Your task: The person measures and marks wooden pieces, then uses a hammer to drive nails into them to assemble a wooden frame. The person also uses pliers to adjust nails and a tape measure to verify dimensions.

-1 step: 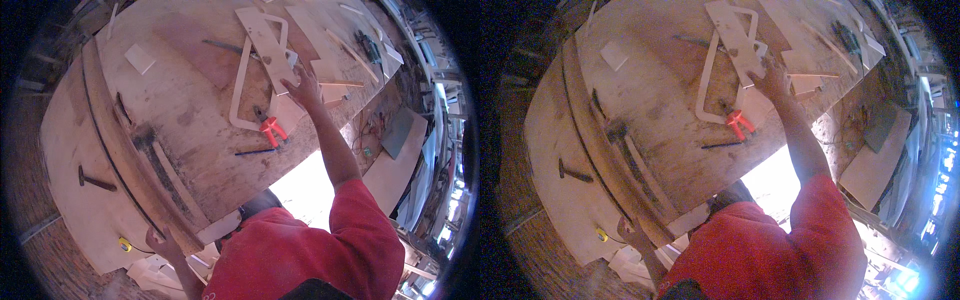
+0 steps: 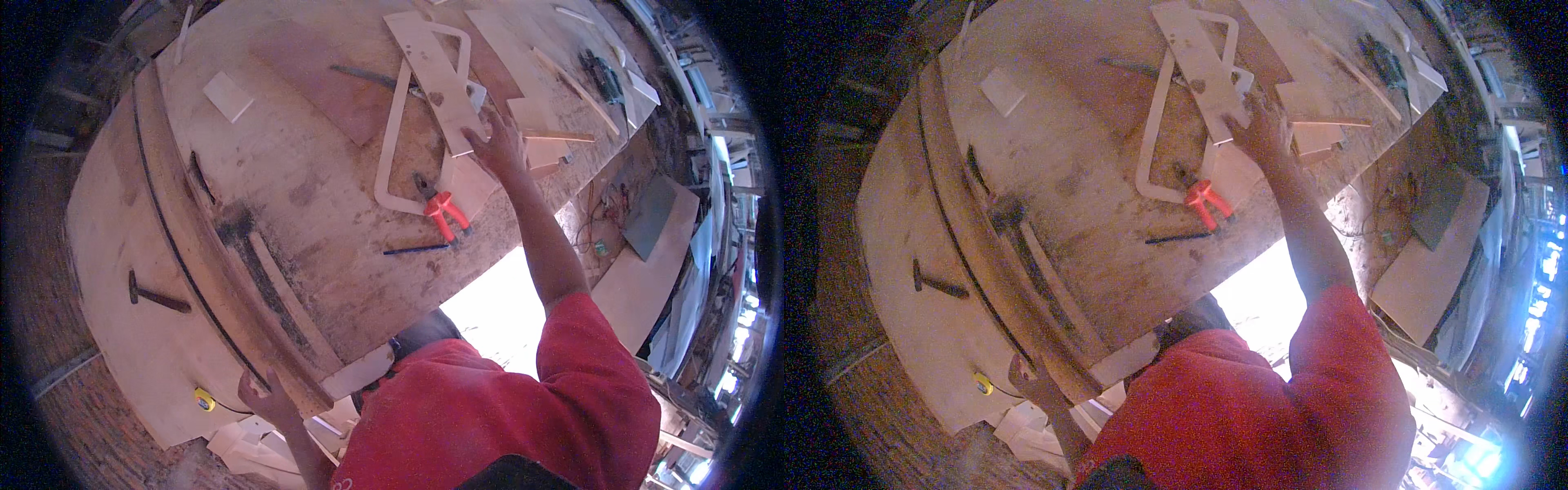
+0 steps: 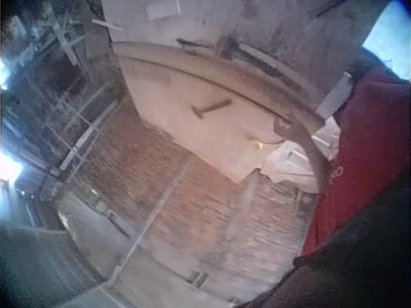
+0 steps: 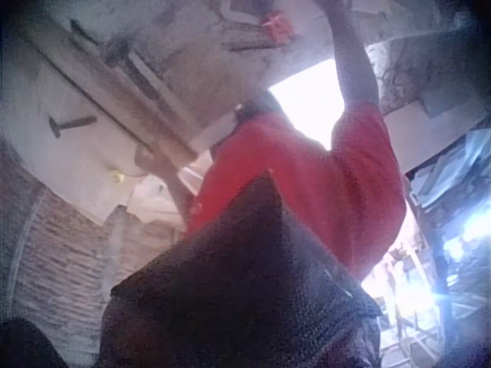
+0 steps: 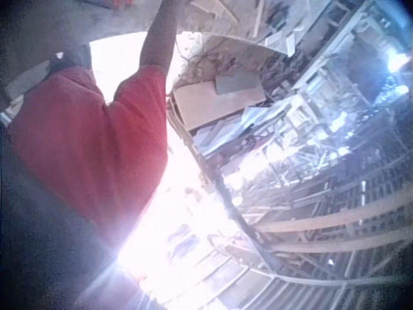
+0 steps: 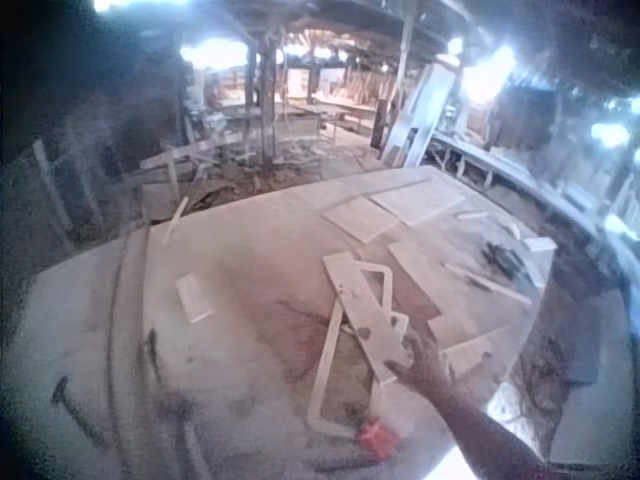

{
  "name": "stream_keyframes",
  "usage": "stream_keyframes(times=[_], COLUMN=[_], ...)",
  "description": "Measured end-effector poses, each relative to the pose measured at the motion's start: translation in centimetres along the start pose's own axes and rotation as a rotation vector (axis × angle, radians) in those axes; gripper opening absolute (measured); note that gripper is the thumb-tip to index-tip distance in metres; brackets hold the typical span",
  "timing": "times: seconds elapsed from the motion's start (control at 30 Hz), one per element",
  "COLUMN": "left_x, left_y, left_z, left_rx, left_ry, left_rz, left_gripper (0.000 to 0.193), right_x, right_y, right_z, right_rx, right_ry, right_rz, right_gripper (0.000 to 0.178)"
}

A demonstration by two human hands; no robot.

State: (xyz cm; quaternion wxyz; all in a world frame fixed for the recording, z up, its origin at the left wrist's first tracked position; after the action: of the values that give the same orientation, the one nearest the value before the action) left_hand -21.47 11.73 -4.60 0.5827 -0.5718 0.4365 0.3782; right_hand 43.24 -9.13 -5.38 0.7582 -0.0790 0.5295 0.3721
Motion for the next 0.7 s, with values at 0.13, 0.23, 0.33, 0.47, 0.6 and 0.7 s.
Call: stream_keyframes(times=[0.13,0.23,0.33,0.47,0.6,0.7], left_x=[0.1,0.4,1.9,1.6,0.9,0.9], left_y=[-0.1,-0.5,0.2,0.3,-0.4,1.5], left_z=[-0.4,-0.9,-1.1,-1.6,-1.8,-1.4], left_rx=[0.068,0.036,0.06,0.135,0.128,0.193], left_ry=[-0.046,-0.034,-0.061,-0.116,-0.137,-0.191], left_rz=[0.004,-0.005,-0.026,0.028,-0.025,0.058], left_gripper=[0.049,0.05,0.05,0.051,0.052,0.051], right_x=[0.3,-0.3,0.0,3.0,4.4,6.6], right_y=[-4.1,-3.6,-0.9,6.3,14.8,15.8], right_z=[0.9,1.7,2.2,0.2,-3.9,-6.6], right_rx=[0.276,0.212,0.057,-0.057,-0.291,-0.307], right_ry=[0.12,0.121,0.065,0.317,0.613,0.772], right_rz=[0.081,0.041,0.08,0.077,0.14,0.096], right_gripper=[0.045,0.042,0.04,0.041,0.05,0.058])
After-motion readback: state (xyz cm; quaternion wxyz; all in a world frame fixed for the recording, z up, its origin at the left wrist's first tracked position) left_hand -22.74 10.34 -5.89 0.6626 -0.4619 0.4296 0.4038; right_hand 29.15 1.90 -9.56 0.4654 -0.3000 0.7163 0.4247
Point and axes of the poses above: each hand's wrist, its own z-axis towards the middle knuckle, its own x-axis out of the palm, y = z × x, the point moved 7 cm from there along z, towards the middle knuckle, and after that the axes turned 7 degrees about z, right-handed, at the moved point
